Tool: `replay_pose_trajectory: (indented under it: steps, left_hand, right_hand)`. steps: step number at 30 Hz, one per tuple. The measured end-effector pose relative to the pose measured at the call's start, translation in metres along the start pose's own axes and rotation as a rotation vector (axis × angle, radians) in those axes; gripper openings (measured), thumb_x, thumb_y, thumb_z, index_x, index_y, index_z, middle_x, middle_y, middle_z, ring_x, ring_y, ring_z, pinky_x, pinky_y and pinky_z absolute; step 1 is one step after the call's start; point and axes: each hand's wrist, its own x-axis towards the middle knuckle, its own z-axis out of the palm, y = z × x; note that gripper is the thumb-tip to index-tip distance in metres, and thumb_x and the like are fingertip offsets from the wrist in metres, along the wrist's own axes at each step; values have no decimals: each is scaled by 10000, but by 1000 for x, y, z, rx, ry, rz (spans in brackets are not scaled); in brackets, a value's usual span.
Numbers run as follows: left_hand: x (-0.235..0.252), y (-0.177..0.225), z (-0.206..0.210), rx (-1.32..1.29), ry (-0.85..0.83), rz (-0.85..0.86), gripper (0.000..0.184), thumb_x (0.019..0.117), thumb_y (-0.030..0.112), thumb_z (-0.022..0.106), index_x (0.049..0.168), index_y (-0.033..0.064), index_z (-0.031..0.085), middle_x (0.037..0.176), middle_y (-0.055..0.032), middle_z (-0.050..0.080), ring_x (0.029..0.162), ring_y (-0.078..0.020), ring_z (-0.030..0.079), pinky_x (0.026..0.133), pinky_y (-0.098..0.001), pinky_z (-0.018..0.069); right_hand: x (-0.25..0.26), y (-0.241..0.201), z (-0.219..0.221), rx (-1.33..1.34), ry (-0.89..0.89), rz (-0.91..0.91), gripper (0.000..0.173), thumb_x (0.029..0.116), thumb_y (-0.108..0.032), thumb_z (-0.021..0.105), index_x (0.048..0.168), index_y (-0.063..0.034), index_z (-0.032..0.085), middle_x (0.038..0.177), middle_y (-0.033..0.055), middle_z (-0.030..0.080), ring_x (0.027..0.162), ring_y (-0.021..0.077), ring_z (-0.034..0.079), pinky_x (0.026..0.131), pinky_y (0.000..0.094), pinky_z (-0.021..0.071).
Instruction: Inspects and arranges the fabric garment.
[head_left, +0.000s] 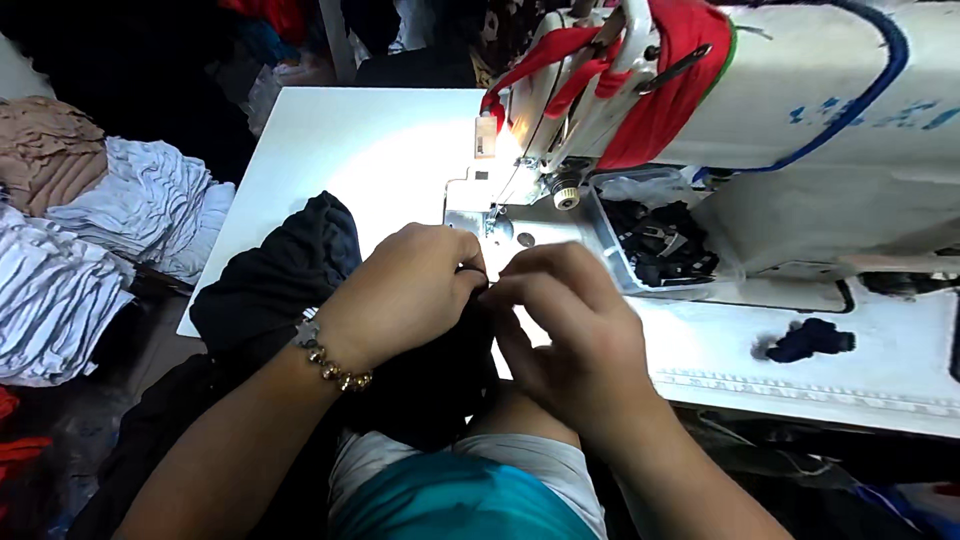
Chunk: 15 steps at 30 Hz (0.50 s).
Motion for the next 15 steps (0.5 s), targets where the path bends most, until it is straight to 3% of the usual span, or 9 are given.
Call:
replay_pose_trajectory:
  steps: [3,5,7,8,10,12,13,15]
  left_hand:
    - [-2,5,-4,-36,59,-9,139,1019,180,624,990,99,734,811,11,663,687,-42,573,646,-228,474]
    - [-4,7,-8,-68,116,-22,133,1019,171,619,1006,92,725,799,13,656,664,-24,561,629,-203,467]
    - [-8,9,-14,-51,193,-46,128,1024,172,604,1002,100,708,770,23,633,640,-22,547,603,-205,456]
    - [-12,9,-18,-11,240,-53,135,1028,178,594,998,100,698,762,18,630,637,-32,551,601,-223,461]
    - [-22,6,-32,95,351,-37,159,1020,171,578,993,71,698,786,-27,651,674,-83,583,632,-289,486]
    - [-41,4,-55,182,451,-6,201,1017,185,554,1020,53,706,871,-62,683,767,-101,617,716,-313,506]
    - [-53,4,-68,206,491,14,221,1022,203,545,1042,54,706,901,-56,689,794,-79,616,743,-295,505]
    - [-74,4,-91,218,578,96,210,1028,260,544,1043,113,693,884,76,649,768,82,547,713,-142,456]
  right_hand:
    - [-17,-28,9,0,-188,-54,200,933,-162,617,1054,-54,735,1059,120,715,898,248,692,732,381,576]
    - [-26,-38,23,-67,-370,-15,353,961,-293,637,1217,-61,705,1179,131,705,893,270,721,693,416,602]
    - [-32,-41,34,-142,-499,25,494,970,-423,643,1286,-44,671,1102,133,692,822,290,705,635,439,585]
    - [-34,-43,33,-141,-525,23,490,975,-458,627,1238,-51,699,1036,118,691,816,284,693,637,433,575]
    - [-34,-45,14,-14,-441,-35,414,1012,-459,557,923,-94,731,874,48,640,787,203,640,647,350,539]
    - [-29,-49,-20,298,-250,-50,426,1055,-354,552,708,-110,592,757,-4,535,760,101,551,665,247,466]
    - [-26,-50,-38,409,-135,-31,412,1050,-300,576,682,-123,526,737,-27,511,755,51,537,673,199,460]
    - [-19,-49,-62,484,59,44,368,978,-216,679,670,-162,486,720,-80,539,732,-2,554,693,174,493]
